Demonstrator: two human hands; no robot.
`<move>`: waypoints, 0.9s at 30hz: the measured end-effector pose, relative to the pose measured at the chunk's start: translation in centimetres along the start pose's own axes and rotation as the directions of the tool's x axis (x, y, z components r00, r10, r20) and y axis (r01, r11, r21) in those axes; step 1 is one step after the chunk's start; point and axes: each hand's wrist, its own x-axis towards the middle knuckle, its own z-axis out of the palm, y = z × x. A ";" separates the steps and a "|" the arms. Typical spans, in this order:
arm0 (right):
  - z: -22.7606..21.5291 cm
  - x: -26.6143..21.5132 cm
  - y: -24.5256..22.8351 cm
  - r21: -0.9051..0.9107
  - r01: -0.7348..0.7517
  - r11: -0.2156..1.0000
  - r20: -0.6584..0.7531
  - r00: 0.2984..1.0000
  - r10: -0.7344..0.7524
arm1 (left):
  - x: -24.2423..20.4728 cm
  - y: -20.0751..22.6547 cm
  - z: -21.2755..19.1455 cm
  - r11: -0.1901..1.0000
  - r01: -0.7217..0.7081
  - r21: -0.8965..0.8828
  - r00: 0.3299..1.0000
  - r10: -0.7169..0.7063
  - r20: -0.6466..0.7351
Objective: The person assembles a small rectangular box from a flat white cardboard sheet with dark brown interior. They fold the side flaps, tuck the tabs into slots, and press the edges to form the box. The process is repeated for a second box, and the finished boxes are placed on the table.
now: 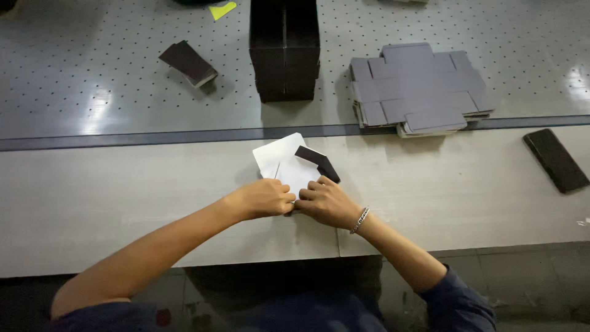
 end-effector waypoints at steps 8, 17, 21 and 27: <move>-0.6 1.1 1.8 -0.063 -0.021 0.998 0.043 0.999 0.024 | 0.5 0.8 0.1 0.914 0.297 -0.277 0.944 -0.238 0.226; -0.1 1.5 2.8 -0.111 -0.070 0.991 0.247 0.964 0.096 | 1.1 0.9 -2.9 0.823 0.457 -0.336 0.864 -0.321 0.389; 0.5 1.2 3.0 -0.090 -0.115 0.989 0.290 0.947 0.137 | 1.1 0.7 -5.0 0.776 0.489 -0.399 0.854 -0.332 0.401; 0.8 1.6 3.6 -0.041 -0.166 0.985 0.342 0.924 0.169 | 1.4 1.5 1.0 0.863 0.472 -0.181 0.867 -0.418 0.270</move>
